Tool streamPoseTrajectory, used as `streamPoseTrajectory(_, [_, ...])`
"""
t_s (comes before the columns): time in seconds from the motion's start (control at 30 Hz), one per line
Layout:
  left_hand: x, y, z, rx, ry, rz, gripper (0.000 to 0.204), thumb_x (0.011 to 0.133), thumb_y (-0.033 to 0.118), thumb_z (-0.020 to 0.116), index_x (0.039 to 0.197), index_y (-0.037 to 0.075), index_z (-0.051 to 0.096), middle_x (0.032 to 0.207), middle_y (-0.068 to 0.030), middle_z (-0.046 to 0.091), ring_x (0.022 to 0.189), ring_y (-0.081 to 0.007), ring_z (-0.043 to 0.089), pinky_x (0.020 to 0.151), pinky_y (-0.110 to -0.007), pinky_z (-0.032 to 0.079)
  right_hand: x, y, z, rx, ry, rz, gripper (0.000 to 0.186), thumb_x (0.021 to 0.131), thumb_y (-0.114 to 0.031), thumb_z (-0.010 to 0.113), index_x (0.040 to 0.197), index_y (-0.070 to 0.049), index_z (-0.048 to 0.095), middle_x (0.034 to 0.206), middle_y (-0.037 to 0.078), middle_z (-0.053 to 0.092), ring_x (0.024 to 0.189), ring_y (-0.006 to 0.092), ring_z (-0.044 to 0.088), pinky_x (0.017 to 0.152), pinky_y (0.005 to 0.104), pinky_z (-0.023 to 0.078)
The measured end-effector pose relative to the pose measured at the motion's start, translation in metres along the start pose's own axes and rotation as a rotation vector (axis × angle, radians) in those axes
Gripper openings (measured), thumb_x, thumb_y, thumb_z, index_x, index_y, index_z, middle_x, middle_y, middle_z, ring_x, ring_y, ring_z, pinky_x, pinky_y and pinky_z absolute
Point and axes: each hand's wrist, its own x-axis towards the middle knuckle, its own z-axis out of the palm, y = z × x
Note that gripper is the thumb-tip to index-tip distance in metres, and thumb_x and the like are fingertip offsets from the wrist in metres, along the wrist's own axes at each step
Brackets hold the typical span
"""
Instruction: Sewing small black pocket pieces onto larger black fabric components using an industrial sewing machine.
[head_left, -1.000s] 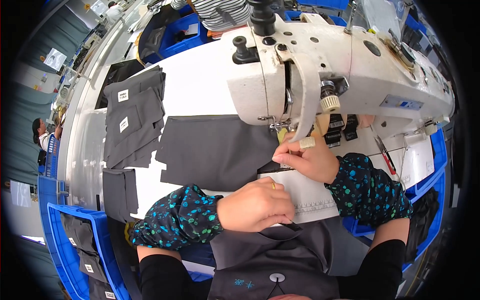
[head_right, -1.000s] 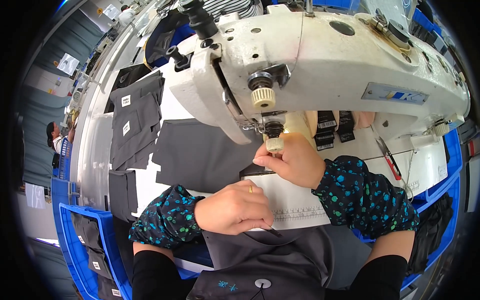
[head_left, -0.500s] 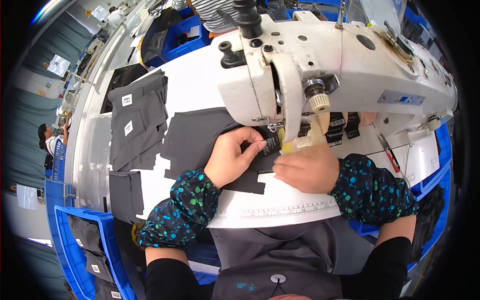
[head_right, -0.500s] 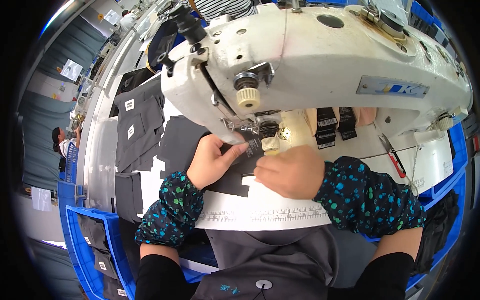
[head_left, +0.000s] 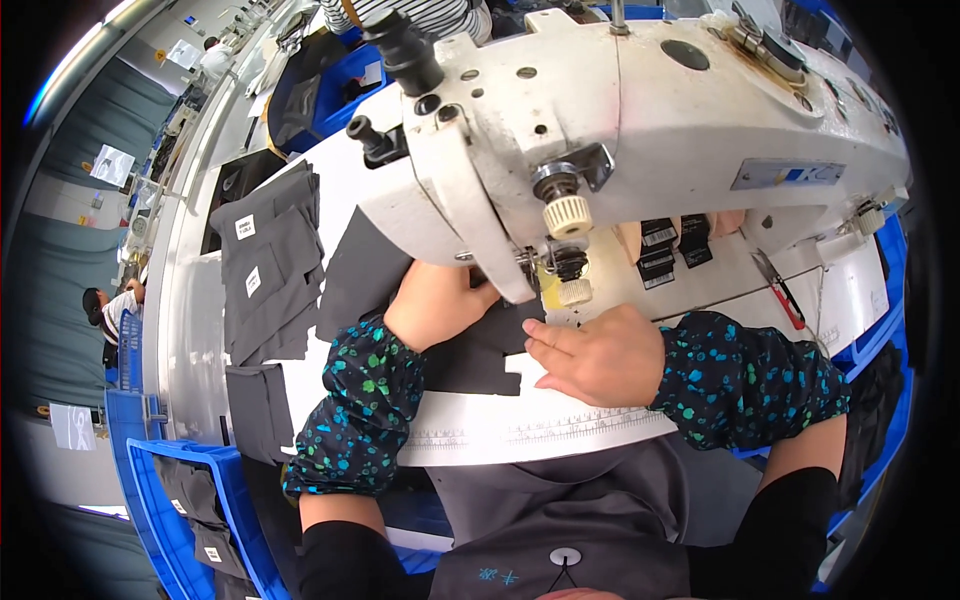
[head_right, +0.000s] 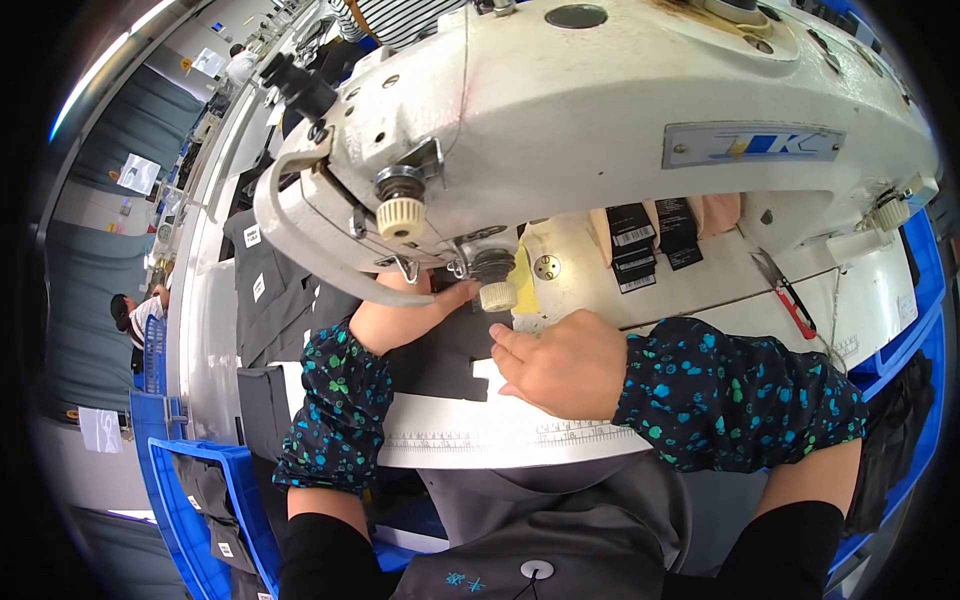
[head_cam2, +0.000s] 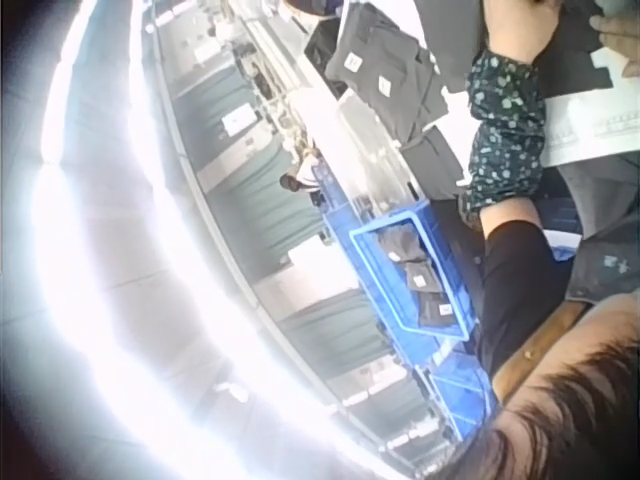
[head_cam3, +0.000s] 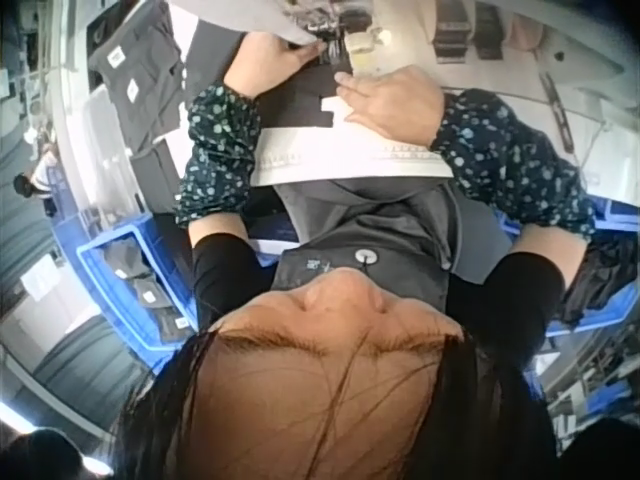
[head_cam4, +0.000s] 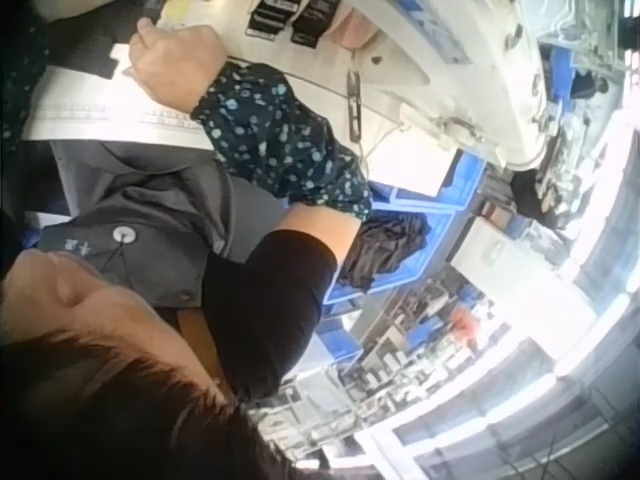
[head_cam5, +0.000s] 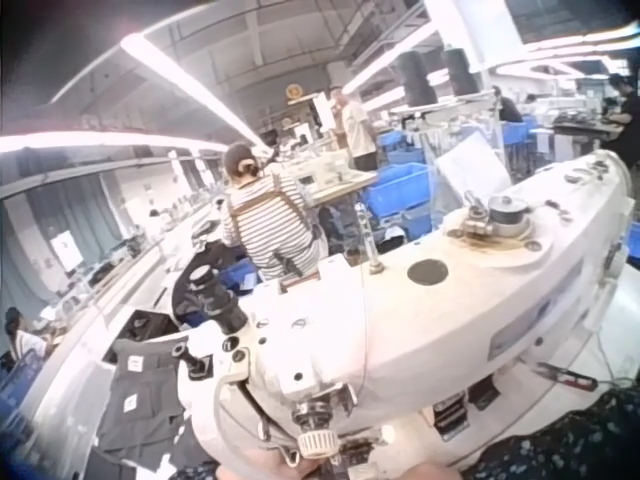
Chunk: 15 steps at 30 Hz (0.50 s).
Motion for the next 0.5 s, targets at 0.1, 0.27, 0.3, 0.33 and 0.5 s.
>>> streamPoseTrajectory(0.1, [0.0,-0.008,0.002,-0.066,0.022,0.086,0.035,0.078,0.006,0.078,0.112,0.002,0.069,0.102,-0.0159,0.073,0.087,-0.0313,0.071,0.074,-0.039,0.056,0.001,0.0,0.003,-0.074,0.011,0.007,0.039,0.086,-0.04,0.075,0.11,-0.008,0.074,0.123,0.006,0.071,0.067,0.0138,0.07,0.053,0.0287,0.052])
streamPoseTrajectory(0.27, [-0.001,-0.004,0.002,-0.128,-0.015,-0.022,0.035,0.08,0.007,0.078,0.113,0.002,0.069,0.102,-0.0161,0.073,0.086,-0.0275,0.073,0.075,-0.036,0.057,0.001,0.0,0.0,-0.031,0.002,-0.003,0.039,0.086,-0.037,0.075,0.108,-0.004,0.072,0.121,0.012,0.071,0.069,0.0169,0.071,0.056,0.0305,0.054])
streamPoseTrajectory(0.3, [-0.001,-0.002,0.001,-0.087,-0.035,-0.043,0.035,0.08,0.006,0.078,0.113,0.001,0.069,0.102,-0.0161,0.073,0.085,-0.026,0.073,0.076,-0.035,0.058,0.001,0.001,-0.001,0.01,0.006,-0.013,0.04,0.086,-0.035,0.073,0.107,-0.001,0.07,0.119,0.018,0.071,0.071,0.0194,0.073,0.058,0.0322,0.056])
streamPoseTrajectory(0.33, [0.001,0.002,0.0,-0.089,-0.035,-0.044,0.035,0.08,0.006,0.078,0.113,0.001,0.069,0.102,-0.0161,0.073,0.085,-0.026,0.073,0.076,-0.035,0.058,0.001,0.002,-0.001,0.01,0.005,-0.013,0.04,0.086,-0.035,0.073,0.107,-0.001,0.07,0.119,0.018,0.071,0.071,0.0194,0.073,0.058,0.0322,0.056])
streamPoseTrajectory(0.5, [0.0,0.001,0.001,-0.123,-0.025,-0.028,0.034,0.08,0.006,0.078,0.113,-0.001,0.069,0.099,-0.0141,0.074,0.083,-0.0225,0.073,0.074,-0.035,0.058,0.002,0.002,-0.001,0.005,0.007,-0.021,0.037,0.088,-0.034,0.072,0.106,-0.001,0.07,0.116,0.015,0.072,0.072,0.0189,0.073,0.058,0.032,0.055])
